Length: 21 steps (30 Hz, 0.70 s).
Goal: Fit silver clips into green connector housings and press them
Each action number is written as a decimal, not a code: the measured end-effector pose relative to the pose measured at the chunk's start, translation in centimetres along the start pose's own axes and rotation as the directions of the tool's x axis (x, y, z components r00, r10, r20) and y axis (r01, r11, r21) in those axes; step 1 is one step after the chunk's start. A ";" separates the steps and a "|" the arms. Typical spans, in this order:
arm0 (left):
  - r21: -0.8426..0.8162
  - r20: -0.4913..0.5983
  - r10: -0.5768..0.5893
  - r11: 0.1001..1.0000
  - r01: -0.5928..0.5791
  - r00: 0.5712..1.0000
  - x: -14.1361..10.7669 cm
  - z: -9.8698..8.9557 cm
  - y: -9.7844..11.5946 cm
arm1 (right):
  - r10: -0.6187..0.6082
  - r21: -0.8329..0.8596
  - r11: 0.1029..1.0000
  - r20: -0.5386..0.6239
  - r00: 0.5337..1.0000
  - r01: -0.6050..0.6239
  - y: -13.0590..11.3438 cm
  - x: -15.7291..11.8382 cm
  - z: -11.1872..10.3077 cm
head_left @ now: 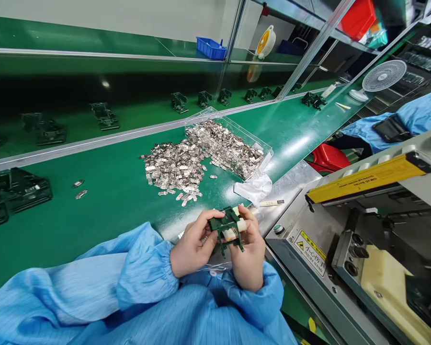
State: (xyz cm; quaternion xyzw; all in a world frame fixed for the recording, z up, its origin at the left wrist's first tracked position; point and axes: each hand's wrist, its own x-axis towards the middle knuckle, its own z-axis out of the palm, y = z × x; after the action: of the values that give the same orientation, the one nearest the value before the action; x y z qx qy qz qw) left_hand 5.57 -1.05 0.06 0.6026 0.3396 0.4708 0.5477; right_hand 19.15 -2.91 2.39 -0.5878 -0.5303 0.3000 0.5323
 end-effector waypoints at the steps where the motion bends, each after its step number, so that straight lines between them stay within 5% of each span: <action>1: 0.009 0.004 0.009 1.000 -0.009 1.000 -0.1 0.0 0.0 | 0.052 0.079 0.995 0.007 0.999 -0.053 0.2 0.0 0.0; 5: -0.005 0.041 -0.026 1.000 0.026 0.999 -0.2 -0.2 0.9 | 0.149 0.342 0.923 0.108 0.983 -0.178 0.7 -0.1 -0.9; 9: 0.006 0.114 -0.182 0.983 0.183 0.977 -0.5 0.1 3.8 | -0.001 0.345 0.935 0.221 0.975 -0.077 -0.1 -0.8 -4.1; 13: 0.239 0.413 -0.236 0.960 0.145 0.880 0.5 1.4 7.7 | -0.090 0.193 0.980 0.257 0.962 0.041 -1.6 -3.2 -9.1; 16: 0.186 0.710 -0.143 0.982 0.012 0.689 3.8 4.2 9.6 | -0.085 0.124 0.989 0.075 0.994 0.075 -2.0 -6.3 -14.4; 18: 0.150 0.787 -0.023 0.976 -0.155 0.617 6.8 8.0 10.1 | -0.044 0.049 0.997 -0.182 0.982 0.053 -1.9 -9.0 -18.7; 19: 0.139 0.797 0.049 0.955 -0.263 0.602 8.1 10.5 10.2 | -0.021 0.006 1.000 -0.362 0.932 0.024 -1.7 -10.3 -20.8; 21: 0.109 0.799 0.193 0.884 -0.454 0.569 10.2 16.4 10.1 | -0.030 -0.044 0.999 -0.715 0.699 -0.002 -1.4 -12.8 -24.6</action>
State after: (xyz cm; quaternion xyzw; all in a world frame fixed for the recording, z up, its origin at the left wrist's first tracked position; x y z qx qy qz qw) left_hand 23.23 1.08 12.66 0.8730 0.0234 0.2038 0.4425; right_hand 37.98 -22.71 7.26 -0.6650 -0.2926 0.0336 0.6863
